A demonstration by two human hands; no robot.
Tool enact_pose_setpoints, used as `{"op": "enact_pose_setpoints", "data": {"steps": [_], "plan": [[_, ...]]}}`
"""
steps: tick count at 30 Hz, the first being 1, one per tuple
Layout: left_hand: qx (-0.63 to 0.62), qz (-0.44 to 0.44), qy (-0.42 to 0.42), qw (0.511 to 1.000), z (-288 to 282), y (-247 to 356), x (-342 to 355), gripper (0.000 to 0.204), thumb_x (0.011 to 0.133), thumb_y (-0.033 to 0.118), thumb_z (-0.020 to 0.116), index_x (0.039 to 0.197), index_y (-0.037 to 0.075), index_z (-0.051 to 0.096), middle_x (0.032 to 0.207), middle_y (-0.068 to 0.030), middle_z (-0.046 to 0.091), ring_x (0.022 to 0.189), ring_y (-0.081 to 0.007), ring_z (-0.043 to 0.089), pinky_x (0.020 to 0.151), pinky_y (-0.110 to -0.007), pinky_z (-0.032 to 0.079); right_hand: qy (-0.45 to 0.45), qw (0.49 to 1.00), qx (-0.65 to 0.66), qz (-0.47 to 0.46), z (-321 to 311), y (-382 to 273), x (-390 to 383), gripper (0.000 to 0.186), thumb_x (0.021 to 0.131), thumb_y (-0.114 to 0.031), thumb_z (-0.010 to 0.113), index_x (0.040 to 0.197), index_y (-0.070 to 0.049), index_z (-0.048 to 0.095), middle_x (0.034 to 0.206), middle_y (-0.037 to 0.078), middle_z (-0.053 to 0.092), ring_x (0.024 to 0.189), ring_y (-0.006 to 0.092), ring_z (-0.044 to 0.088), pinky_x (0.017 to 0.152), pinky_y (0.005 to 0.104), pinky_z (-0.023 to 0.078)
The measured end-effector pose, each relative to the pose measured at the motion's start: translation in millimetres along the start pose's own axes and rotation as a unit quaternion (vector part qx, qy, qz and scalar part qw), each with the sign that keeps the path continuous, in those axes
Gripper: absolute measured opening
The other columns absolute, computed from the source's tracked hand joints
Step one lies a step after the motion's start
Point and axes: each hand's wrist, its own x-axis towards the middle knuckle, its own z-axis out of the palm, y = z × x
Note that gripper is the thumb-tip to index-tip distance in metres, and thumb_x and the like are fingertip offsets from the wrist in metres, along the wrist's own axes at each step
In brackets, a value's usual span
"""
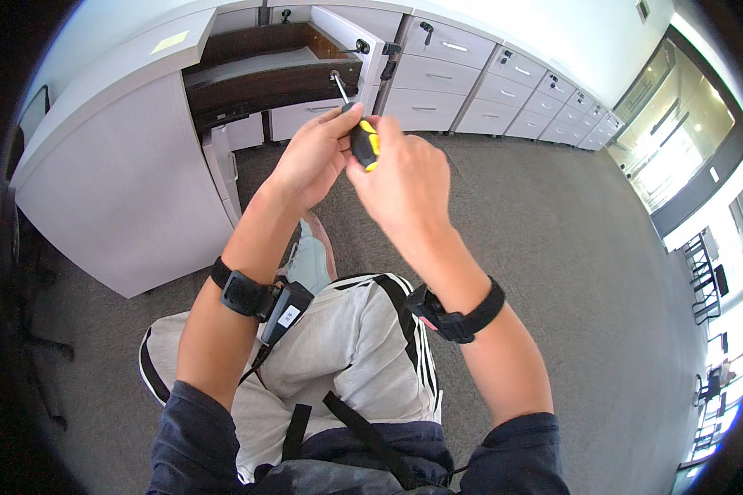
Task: The person uses a screwdriver to adjust screws on the internal mechanism of a white cabinet door. They open the door, manipulate the screws on the hinge and latch area, and test the door's movement.
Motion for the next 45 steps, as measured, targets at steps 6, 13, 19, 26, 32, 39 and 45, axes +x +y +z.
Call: {"op": "enact_pose_setpoints", "data": {"steps": [6, 13, 19, 26, 32, 39, 45], "plan": [[0.000, 0.005, 0.002, 1.000, 6, 4, -4, 0.026, 0.098, 0.021, 0.045, 0.106, -0.003, 0.051, 0.098, -0.0105, 0.060, 0.089, -0.0154, 0.058, 0.085, -0.030, 0.048, 0.014, 0.985, 0.166, 0.049, -6, 1, -12, 0.054, 0.080, -0.049, 0.068, 0.099, -0.002, 0.051, 0.062, 0.009, 0.059, 0.059, 0.0210, 0.063, 0.054, 0.0339, 0.049], [-0.011, 0.021, 0.019, 1.000, 17, -7, -1, 0.034, 0.099, 0.026, 0.044, 0.113, -0.004, 0.050, 0.103, -0.0116, 0.060, 0.096, -0.0150, 0.057, 0.087, -0.030, 0.046, -0.110, 0.723, 0.591, 0.340, -11, 7, -6, 0.040, 0.092, -0.038, 0.058, 0.105, 0.000, 0.057, 0.066, 0.005, 0.057, 0.054, 0.0056, 0.049, 0.047, 0.0184, 0.034], [0.119, -0.010, 0.033, 0.992, 13, -10, 2, 0.044, 0.095, 0.035, 0.051, 0.115, -0.005, 0.051, 0.103, -0.0112, 0.061, 0.094, -0.0151, 0.058, 0.085, -0.030, 0.047, 0.080, 0.996, 0.035, -0.035, 9, 22, -16, 0.037, 0.081, -0.026, 0.069, 0.112, -0.008, 0.063, 0.076, 0.009, 0.065, 0.060, 0.0145, 0.061, 0.058, 0.0299, 0.048], [0.035, -0.029, 0.026, 0.999, 12, -4, 5, 0.038, 0.098, 0.029, 0.045, 0.104, -0.005, 0.059, 0.094, -0.0110, 0.064, 0.087, -0.0151, 0.062, 0.084, -0.030, 0.049, 0.104, 0.985, 0.114, -0.079, 10, 24, -17, 0.040, 0.083, -0.034, 0.068, 0.110, -0.005, 0.061, 0.077, 0.008, 0.064, 0.057, 0.0138, 0.059, 0.052, 0.0273, 0.047], [0.041, -0.010, 0.026, 0.999, 14, -5, 3, 0.040, 0.098, 0.029, 0.044, 0.110, -0.007, 0.056, 0.101, -0.0128, 0.063, 0.093, -0.0173, 0.060, 0.087, -0.033, 0.048, -0.210, 0.545, 0.726, 0.362, -15, 9, -18, 0.034, 0.091, -0.036, 0.059, 0.103, -0.004, 0.053, 0.071, 0.005, 0.057, 0.050, 0.0064, 0.044, 0.039, 0.0181, 0.030], [0.019, 0.027, -0.017, 0.999, 16, -12, 5, 0.035, 0.099, 0.028, 0.041, 0.109, -0.003, 0.055, 0.108, -0.0133, 0.061, 0.099, -0.0178, 0.058, 0.091, -0.032, 0.045, -0.091, 0.800, 0.513, 0.298, -17, 15, -3, 0.025, 0.088, -0.028, 0.063, 0.075, -0.011, 0.051, 0.059, -0.004, 0.044, 0.046, 0.0015, 0.035, 0.041, 0.0169, 0.026], [-0.010, 0.001, 0.047, 0.999, 16, -11, 6, 0.027, 0.097, 0.027, 0.047, 0.101, 0.003, 0.058, 0.095, -0.0088, 0.063, 0.089, -0.0154, 0.059, 0.087, -0.031, 0.046, 0.054, 0.995, 0.001, -0.088, -11, 23, -4, 0.031, 0.081, -0.018, 0.064, 0.110, -0.006, 0.060, 0.073, 0.017, 0.064, 0.068, 0.0350, 0.064, 0.061, 0.0420, 0.050]]}}
